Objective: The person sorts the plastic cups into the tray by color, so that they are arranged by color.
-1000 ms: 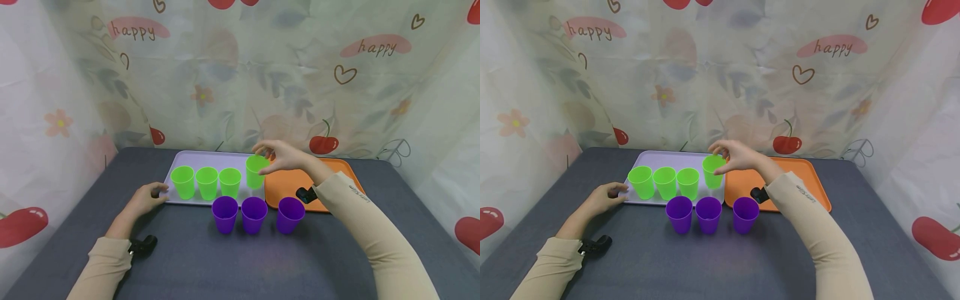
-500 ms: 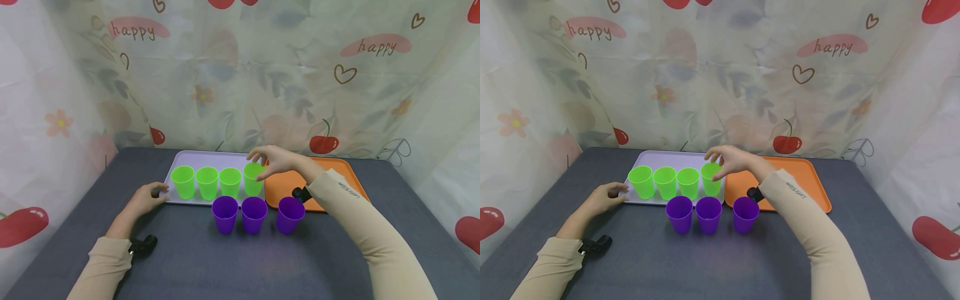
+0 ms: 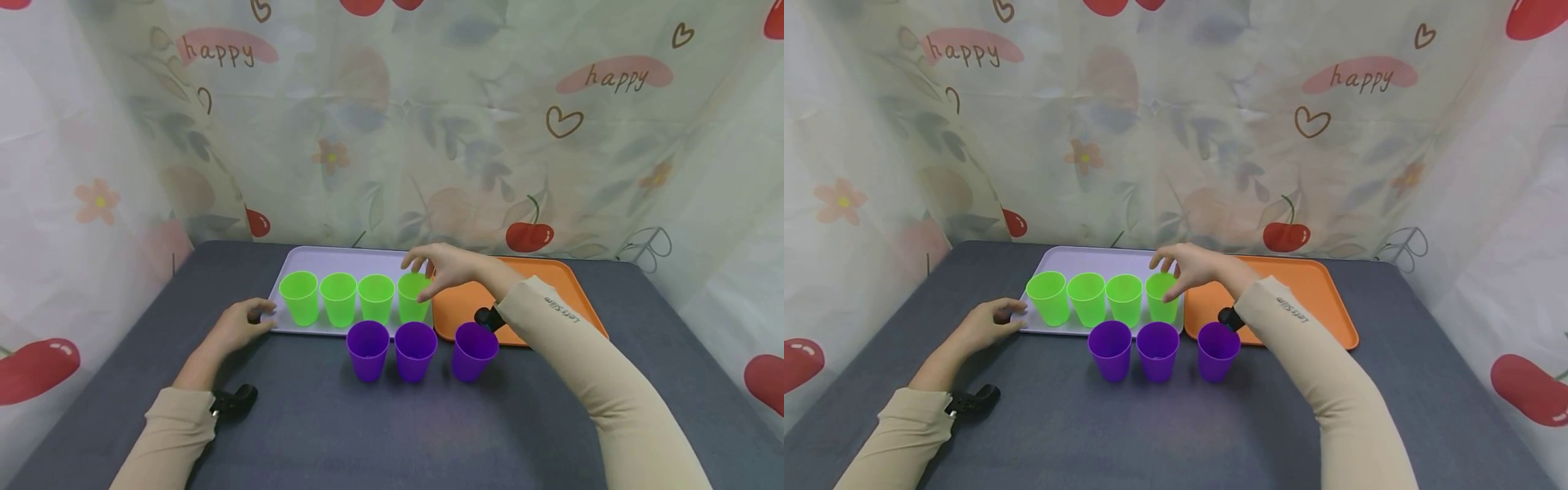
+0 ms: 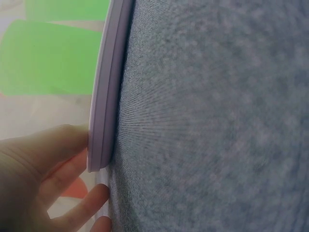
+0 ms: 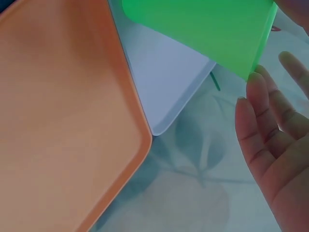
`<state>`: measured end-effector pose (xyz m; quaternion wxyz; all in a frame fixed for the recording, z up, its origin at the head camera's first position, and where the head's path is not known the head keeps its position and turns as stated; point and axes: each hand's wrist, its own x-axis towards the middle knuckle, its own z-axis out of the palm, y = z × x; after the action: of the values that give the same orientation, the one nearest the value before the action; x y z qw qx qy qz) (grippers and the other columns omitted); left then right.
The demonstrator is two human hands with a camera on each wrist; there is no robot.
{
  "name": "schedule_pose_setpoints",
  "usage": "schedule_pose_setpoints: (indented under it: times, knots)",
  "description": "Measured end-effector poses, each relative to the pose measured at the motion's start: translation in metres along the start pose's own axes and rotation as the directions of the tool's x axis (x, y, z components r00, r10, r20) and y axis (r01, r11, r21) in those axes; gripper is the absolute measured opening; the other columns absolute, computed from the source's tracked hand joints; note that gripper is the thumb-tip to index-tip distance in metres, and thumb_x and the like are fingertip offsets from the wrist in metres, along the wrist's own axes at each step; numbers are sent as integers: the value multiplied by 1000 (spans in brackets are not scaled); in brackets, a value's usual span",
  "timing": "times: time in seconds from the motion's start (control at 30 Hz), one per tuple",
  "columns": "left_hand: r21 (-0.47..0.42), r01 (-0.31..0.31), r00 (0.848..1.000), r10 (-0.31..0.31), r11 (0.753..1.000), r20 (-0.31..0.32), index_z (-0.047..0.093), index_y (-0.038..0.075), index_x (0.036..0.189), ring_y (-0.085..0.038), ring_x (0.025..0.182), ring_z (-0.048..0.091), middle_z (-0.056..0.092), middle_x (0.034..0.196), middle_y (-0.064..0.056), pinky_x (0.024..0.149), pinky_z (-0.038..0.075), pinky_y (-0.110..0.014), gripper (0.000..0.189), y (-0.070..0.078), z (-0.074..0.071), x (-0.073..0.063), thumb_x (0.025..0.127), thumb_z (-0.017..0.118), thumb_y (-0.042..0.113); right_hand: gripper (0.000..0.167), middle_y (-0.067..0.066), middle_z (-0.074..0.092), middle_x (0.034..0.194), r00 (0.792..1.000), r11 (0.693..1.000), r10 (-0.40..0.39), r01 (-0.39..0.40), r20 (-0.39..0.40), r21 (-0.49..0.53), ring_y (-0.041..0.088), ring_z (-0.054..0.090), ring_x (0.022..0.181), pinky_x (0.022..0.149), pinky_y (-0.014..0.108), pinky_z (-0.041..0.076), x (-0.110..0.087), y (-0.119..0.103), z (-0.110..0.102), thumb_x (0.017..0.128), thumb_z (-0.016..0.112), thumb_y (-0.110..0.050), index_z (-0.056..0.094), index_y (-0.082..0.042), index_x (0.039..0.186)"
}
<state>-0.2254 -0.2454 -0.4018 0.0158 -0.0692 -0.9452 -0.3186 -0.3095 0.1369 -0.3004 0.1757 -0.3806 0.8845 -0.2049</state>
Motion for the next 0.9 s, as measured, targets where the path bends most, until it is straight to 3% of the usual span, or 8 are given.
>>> schedule_pose_setpoints:
  times: [0.5, 0.7, 0.9]
  knots:
    - [0, 15, 1000, -15, 1000, 15, 60, -3, 115, -39, 103, 57, 62, 115, -25, 88, 43, -52, 35, 1, -1, 0, 85, 64, 15, 60, 13, 61, 122, 1000, 1000, -20, 20, 2, 1, 25, 60, 97, 84, 34, 49, -2, -1, -2, 72, 79, -24, 53, -10, 125]
    - [0, 17, 1000, -17, 1000, 25, 59, -3, 117, -39, 104, 56, 61, 117, -25, 88, 43, -52, 36, 1, -1, 0, 86, 64, 15, 50, 14, 61, 119, 995, 997, -38, 44, -94, 62, 23, 60, 94, 87, 40, 49, -14, 5, -10, 79, 74, -22, 55, -8, 123]
    - [3, 26, 999, -26, 1000, 39, 59, -3, 118, -39, 104, 56, 60, 119, -24, 89, 43, -52, 37, 1, -2, 0, 87, 63, 16, 36, 14, 62, 116, 972, 994, 32, -8, -233, 106, 28, 59, 102, 91, 43, 48, -40, 25, -10, 87, 66, -22, 58, -8, 119]
